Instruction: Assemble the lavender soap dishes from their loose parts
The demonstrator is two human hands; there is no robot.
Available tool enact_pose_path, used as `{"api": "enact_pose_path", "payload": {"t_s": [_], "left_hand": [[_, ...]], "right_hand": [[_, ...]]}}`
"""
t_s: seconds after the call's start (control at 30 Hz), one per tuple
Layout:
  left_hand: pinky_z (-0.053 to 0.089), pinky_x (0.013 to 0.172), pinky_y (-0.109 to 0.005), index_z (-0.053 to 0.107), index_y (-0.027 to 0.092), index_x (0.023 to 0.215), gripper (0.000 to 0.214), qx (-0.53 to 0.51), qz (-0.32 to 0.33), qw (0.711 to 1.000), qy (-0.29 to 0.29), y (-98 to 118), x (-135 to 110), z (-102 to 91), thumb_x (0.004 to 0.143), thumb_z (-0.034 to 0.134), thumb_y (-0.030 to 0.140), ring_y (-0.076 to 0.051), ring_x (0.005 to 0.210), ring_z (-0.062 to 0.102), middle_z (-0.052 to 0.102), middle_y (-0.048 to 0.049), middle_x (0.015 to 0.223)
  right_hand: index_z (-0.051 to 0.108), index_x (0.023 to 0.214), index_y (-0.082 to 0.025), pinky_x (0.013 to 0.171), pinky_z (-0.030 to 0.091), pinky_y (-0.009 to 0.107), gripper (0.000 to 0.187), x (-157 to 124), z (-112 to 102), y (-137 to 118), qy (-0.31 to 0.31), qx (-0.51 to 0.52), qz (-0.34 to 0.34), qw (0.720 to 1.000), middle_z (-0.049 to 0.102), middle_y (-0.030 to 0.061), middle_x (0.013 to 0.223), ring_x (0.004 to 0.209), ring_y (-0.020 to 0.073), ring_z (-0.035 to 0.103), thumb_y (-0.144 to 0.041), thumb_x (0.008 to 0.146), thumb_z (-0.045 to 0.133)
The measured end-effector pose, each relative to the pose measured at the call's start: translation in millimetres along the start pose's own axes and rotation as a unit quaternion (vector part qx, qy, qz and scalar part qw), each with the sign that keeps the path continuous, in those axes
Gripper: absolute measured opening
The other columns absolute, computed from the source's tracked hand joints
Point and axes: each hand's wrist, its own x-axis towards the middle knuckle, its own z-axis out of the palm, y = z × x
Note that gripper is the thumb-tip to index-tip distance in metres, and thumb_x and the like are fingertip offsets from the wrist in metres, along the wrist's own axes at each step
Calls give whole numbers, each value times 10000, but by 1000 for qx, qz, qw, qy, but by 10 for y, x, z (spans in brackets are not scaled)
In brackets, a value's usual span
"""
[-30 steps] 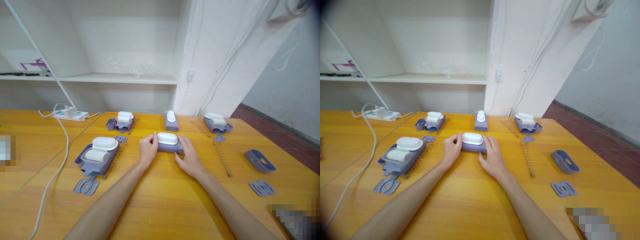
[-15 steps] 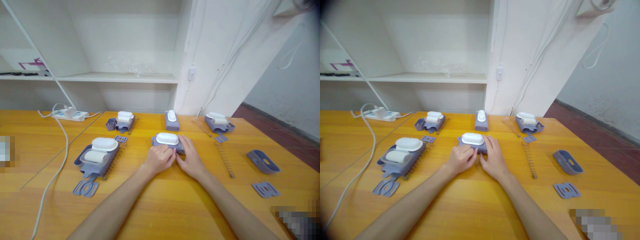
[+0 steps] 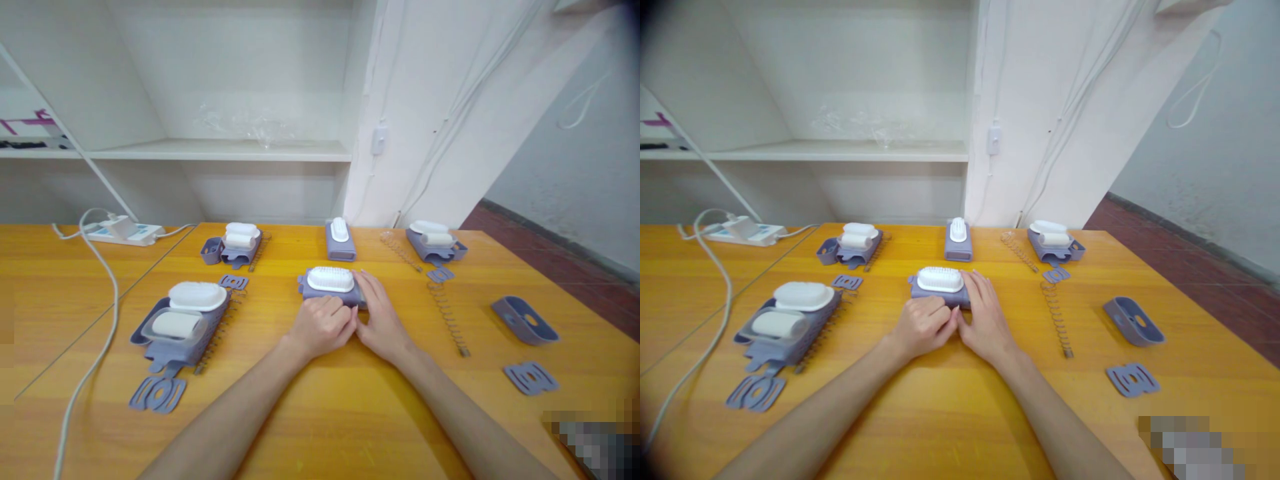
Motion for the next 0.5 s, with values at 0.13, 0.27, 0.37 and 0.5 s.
{"api": "enact_pose_path", "payload": {"t_s": [0.13, 0.27, 0.37, 0.5], "left_hand": [[279, 508, -276, 509, 183, 563, 265, -9, -1, 1000, -6, 3, -2, 10, 827, 519, 207, -96, 504, 456, 502, 10, 540], [274, 506, -275, 503, 179, 557, 270, -15, -10, 1000, -10, -3, 5, 14, 826, 518, 200, -95, 504, 452, 507, 6, 543], [270, 505, -267, 502, 175, 556, 278, -20, -13, 1000, -14, -13, 15, 22, 834, 509, 200, -89, 494, 441, 506, 6, 541], [260, 498, -271, 496, 177, 552, 276, -25, -13, 999, -15, -19, 27, 32, 827, 518, 193, -89, 489, 428, 495, 12, 534]], "right_hand": [[257, 1390, -204, 1080, 289, 505, 644, -1, 6, 9, 2, 6, -2, 1000, 360, 123, 1389, 1307, 270, 313, -187, 782, 467], [257, 1392, -202, 1081, 292, 497, 644, 7, 2, 5, -2, 10, 2, 1000, 354, 121, 1392, 1309, 266, 311, -190, 783, 466], [269, 1387, -191, 1088, 284, 490, 635, 17, -10, -2, -3, 13, 6, 1000, 356, 123, 1393, 1313, 264, 306, -201, 786, 474], [276, 1384, -187, 1094, 277, 490, 627, 25, -21, -3, -4, 15, 7, 1000, 359, 121, 1393, 1317, 262, 299, -201, 790, 474]]}}
